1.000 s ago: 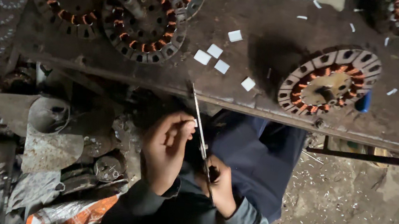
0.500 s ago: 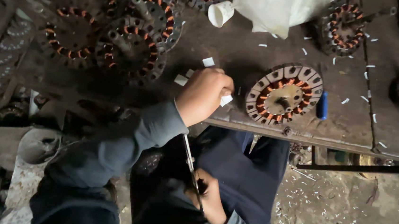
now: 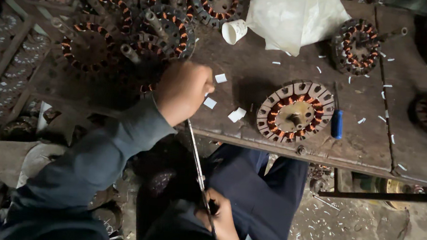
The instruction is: The person cuts small white rectangular pieces using shears and places them into slots on a circular copper-wound stator. They then use a screwdriver to press and adjust the pieces within the stator slots.
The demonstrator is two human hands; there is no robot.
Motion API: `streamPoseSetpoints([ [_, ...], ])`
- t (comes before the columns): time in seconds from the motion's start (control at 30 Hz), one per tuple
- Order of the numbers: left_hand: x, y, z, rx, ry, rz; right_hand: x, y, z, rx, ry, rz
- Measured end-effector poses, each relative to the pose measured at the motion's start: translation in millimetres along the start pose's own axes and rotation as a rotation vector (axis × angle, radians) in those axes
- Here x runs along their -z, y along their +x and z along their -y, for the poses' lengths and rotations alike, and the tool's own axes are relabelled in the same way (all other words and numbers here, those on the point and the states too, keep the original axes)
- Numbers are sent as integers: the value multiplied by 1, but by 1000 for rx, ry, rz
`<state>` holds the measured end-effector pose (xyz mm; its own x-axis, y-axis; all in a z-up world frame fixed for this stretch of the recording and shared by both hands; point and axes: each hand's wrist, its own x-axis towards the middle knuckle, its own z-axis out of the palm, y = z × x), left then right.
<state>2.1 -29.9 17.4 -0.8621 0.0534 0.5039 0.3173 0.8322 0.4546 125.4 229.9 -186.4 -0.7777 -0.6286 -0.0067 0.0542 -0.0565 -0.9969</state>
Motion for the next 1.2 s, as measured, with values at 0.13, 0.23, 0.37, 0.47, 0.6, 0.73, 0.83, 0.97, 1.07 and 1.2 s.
streamPoseSetpoints([
  [0.13, -12, -10, -8, 32, 115, 40, 1, -1, -7, -52, 28, 12],
  [0.23, -22, -9, -7, 40, 172, 55, 2, 0, -12, -40, 23, 20],
  [0.37, -25, -9, 1, 45, -88, -17, 3, -2, -16, -60, 62, 24],
  [0.47, -21, -3, 11, 129, -152, -71, 4, -2, -16, -47, 76, 29],
  [0.6, -14, 2, 29, 195, -158, -4, 4, -3, -14, -56, -12, 14],
  [0.73, -20, 1, 35, 163, -26, 33, 2, -1, -11, -73, 28, 22],
  [0.83, -25, 0, 37, 112, 60, 23, 1, -1, -8, -81, 52, 7],
  [0.97, -28, 0, 40, 80, 114, 11, 0, 0, -5, -91, 29, 2],
  [1.07, -33, -1, 44, 6, 135, -45, 0, -1, -2, -100, 25, 5],
  [1.2, -41, -1, 52, -5, 170, -50, 1, -2, -2, -101, 54, 20],
])
